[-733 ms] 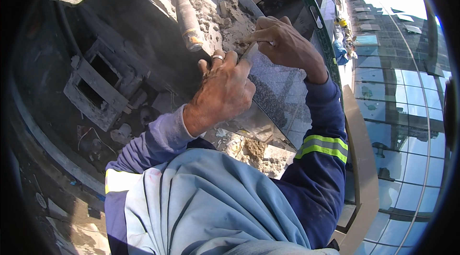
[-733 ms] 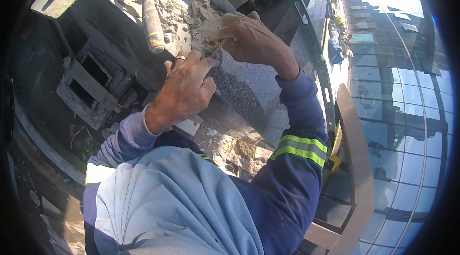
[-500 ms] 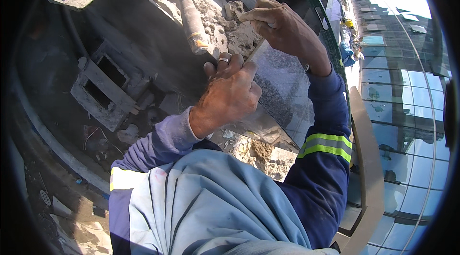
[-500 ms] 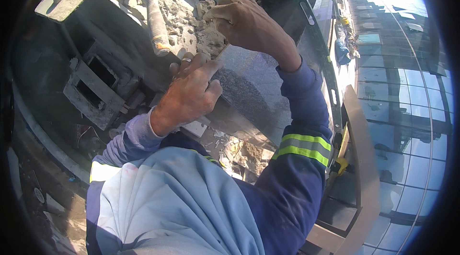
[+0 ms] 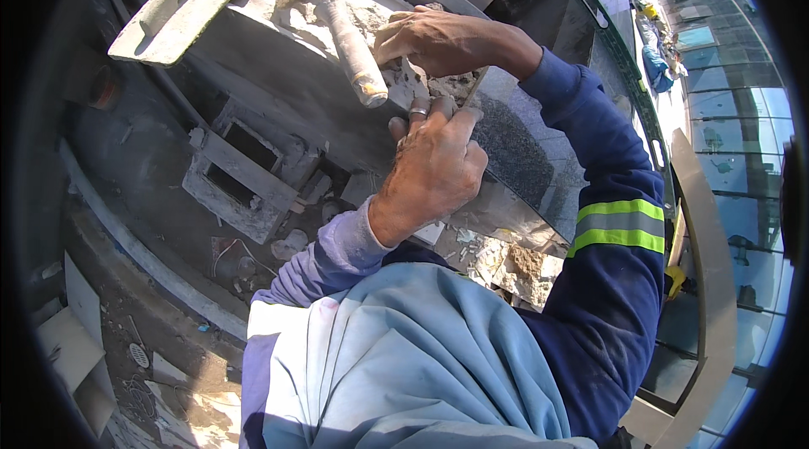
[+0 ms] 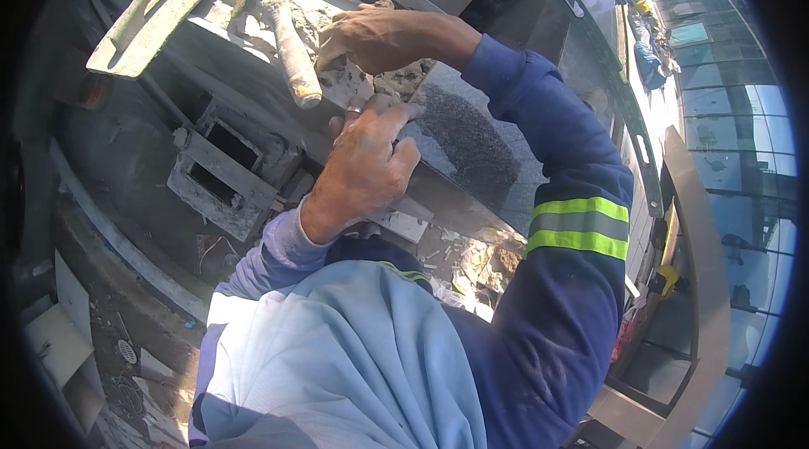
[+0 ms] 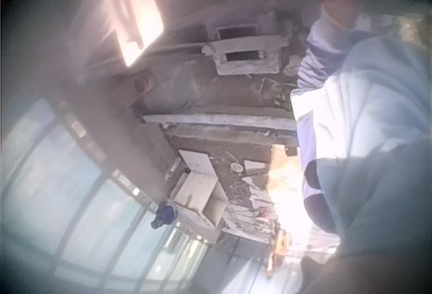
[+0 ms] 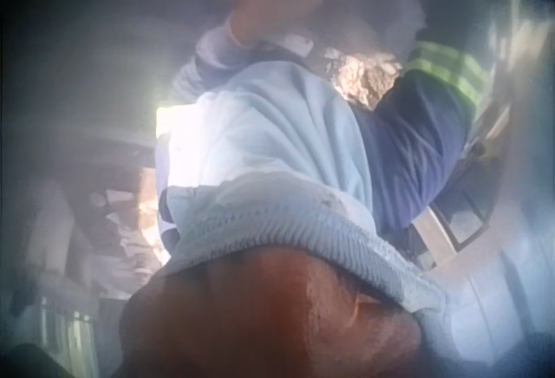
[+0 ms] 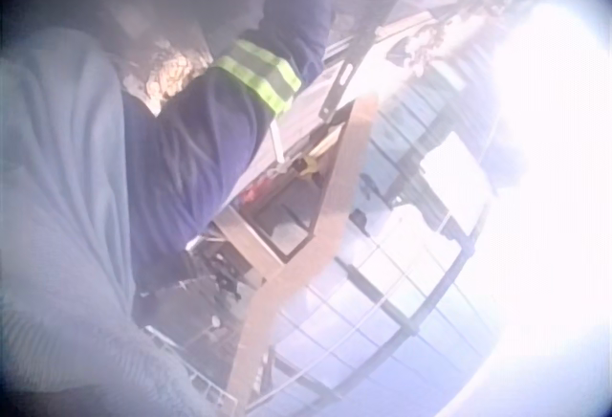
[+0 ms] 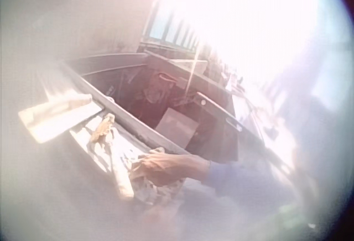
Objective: The person installs a dark stone tile onto a curved surface using a rubber mallet to tap it into place, a spirit level to check alignment, and a chisel to remove excess mortar. The person repeatedly adjusts the tile and checks its level during the process.
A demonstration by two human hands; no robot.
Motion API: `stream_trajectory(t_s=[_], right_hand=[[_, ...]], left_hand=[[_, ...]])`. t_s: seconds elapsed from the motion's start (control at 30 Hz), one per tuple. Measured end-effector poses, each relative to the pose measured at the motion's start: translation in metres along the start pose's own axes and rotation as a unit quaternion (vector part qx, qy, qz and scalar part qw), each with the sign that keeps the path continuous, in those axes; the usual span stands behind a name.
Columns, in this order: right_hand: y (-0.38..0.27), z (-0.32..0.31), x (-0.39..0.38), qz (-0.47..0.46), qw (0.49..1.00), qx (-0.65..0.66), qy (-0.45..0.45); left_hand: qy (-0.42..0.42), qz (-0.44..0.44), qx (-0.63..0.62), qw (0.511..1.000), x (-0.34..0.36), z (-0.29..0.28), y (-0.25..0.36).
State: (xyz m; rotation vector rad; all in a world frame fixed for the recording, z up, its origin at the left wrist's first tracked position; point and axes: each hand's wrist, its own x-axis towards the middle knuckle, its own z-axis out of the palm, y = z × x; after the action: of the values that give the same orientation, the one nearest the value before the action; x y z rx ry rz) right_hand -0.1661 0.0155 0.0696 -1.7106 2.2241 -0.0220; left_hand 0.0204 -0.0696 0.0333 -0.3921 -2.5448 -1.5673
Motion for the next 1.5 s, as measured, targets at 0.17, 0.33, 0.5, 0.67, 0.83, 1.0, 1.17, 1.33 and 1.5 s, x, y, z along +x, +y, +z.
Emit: stream_trajectory(t_s=[0.17, 0.33, 0.5, 0.67, 0.83, 1.0, 1.17, 1.33, 1.5], right_hand=[[-0.004, -0.005, -0.022, 0.006, 0.999, -0.030, -0.030], [-0.008, -0.008, -0.052, 0.004, 1.000, -0.028, 0.005], [0.003, -0.025, -0.053, 0.004, 0.979, 0.024, 0.202], [-0.026, -0.051, 0.004, 0.133, 0.961, 0.121, 0.211], [0.002, -0.010, 0.055, 0.079, 0.985, -0.100, 0.114], [-0.021, -0.027, 0.050, 0.276, 0.959, -0.009, 0.067], [-0.020, -0.059, -0.040, 0.248, 0.934, 0.097, 0.239], [-0.083, -0.124, -0.172, 0.430, 0.897, -0.030, 0.096], [-0.102, -0.116, -0.193, 0.456, 0.888, -0.050, -0.024]], left_hand=[[-0.015, -0.013, 0.032, 0.999, -0.001, -0.002, 0.009], [-0.012, 0.000, 0.051, 0.999, -0.002, 0.000, 0.009], [0.007, 0.012, 0.097, 0.995, -0.005, 0.007, 0.014], [0.044, 0.057, 0.091, 0.993, -0.011, 0.020, 0.000], [0.081, 0.077, 0.092, 0.989, -0.022, 0.010, 0.015], [0.064, 0.147, 0.028, 0.987, -0.039, -0.001, 0.015], [-0.045, 0.157, -0.135, 0.977, -0.068, -0.016, -0.004], [-0.069, 0.096, -0.177, 0.977, -0.076, -0.084, -0.040], [0.153, 0.040, -0.218, 0.963, -0.047, -0.128, -0.066]])
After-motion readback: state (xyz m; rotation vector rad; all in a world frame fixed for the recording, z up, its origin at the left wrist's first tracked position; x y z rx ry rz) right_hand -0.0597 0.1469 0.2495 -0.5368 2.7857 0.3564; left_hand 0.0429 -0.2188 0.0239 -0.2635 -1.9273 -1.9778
